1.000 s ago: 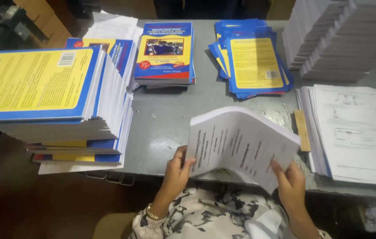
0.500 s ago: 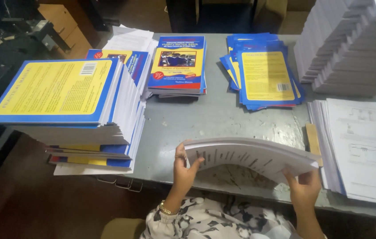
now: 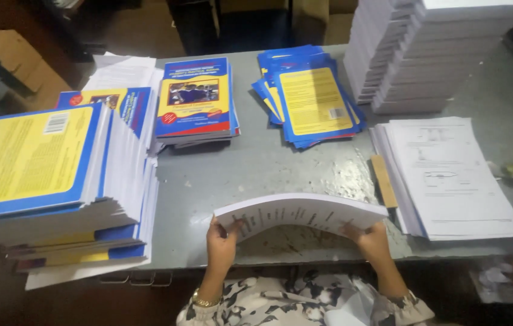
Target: Checking and stacking printed manuals in a print shop finishing area
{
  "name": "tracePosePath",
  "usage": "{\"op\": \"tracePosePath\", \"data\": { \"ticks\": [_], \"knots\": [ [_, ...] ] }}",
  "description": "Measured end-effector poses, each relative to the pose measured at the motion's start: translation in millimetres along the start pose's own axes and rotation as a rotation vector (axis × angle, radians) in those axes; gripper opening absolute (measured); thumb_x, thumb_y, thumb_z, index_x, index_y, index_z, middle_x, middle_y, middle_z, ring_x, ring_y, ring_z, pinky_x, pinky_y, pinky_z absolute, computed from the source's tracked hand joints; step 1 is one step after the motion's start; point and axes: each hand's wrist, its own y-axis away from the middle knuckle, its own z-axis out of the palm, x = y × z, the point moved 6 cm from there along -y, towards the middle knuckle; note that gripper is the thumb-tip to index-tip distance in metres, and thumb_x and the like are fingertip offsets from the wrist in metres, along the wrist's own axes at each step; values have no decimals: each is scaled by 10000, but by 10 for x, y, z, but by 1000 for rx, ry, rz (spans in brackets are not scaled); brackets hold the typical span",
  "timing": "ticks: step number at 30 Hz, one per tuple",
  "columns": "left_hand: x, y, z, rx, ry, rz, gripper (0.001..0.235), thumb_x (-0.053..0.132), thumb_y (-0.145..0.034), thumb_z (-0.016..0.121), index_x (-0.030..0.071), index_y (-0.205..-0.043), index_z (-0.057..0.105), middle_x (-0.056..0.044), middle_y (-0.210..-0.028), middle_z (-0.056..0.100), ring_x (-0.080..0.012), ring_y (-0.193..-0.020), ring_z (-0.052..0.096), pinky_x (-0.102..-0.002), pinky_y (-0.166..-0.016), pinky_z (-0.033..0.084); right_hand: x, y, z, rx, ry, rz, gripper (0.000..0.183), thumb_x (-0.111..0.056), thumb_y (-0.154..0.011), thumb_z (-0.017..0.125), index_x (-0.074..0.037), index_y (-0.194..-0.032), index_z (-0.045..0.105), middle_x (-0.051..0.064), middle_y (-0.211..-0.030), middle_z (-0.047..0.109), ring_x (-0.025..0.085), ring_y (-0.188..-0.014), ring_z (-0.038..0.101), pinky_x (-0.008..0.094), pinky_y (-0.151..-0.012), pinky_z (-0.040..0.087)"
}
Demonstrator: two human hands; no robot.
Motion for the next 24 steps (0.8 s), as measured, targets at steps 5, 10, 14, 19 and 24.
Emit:
{"op": "tracePosePath", "data": {
  "ticks": [5,10,14,19,24],
  "knots": [
    [307,81,79,-77,84,-28,659,190,-914,685,182,-1520,426,-96,-1212,662,-197,-1070,616,-306,-892,529,-178,-21,53,-57,-184,-199,620,-281,-803,754,-25,-1352,619,157,-1231,718,324,-1107,706,443,-885,640],
    [-588,-112,-72,45,19,49,235,165,-903,697,49,-1098,633,-121,-1019,762,-242,-983,731,-370,-869,589,146,-15,85,126,-157,-197,319,-205,-837,759,16,-1064,728,126,-988,757,267,-937,708,400,-792,559],
    [-712,-204,-132,47,72,25,307,175,-859,764,24,-1104,657,-153,-987,802,-250,-938,759,-358,-881,578,72,71,60,117,-253,-43,378,-134,-820,758,43,-1151,707,161,-1064,760,300,-1020,705,420,-875,562],
    [-747,-221,-130,-86,37,61,383,128,-900,693,49,-1263,599,-124,-1226,687,-254,-1139,658,-367,-952,557,423,-95,105,25,-163,7,398,-175,-837,736,29,-1177,703,157,-1062,788,289,-1021,729,410,-868,569],
    [-561,-154,-113,-57,-83,-163,326,188,-888,689,13,-1155,627,-162,-1081,779,-297,-1071,723,-387,-922,560,453,-120,139,-7,-163,-52,338,-199,-871,704,1,-1143,695,142,-1041,785,282,-1017,724,407,-890,551]
  ]
}}
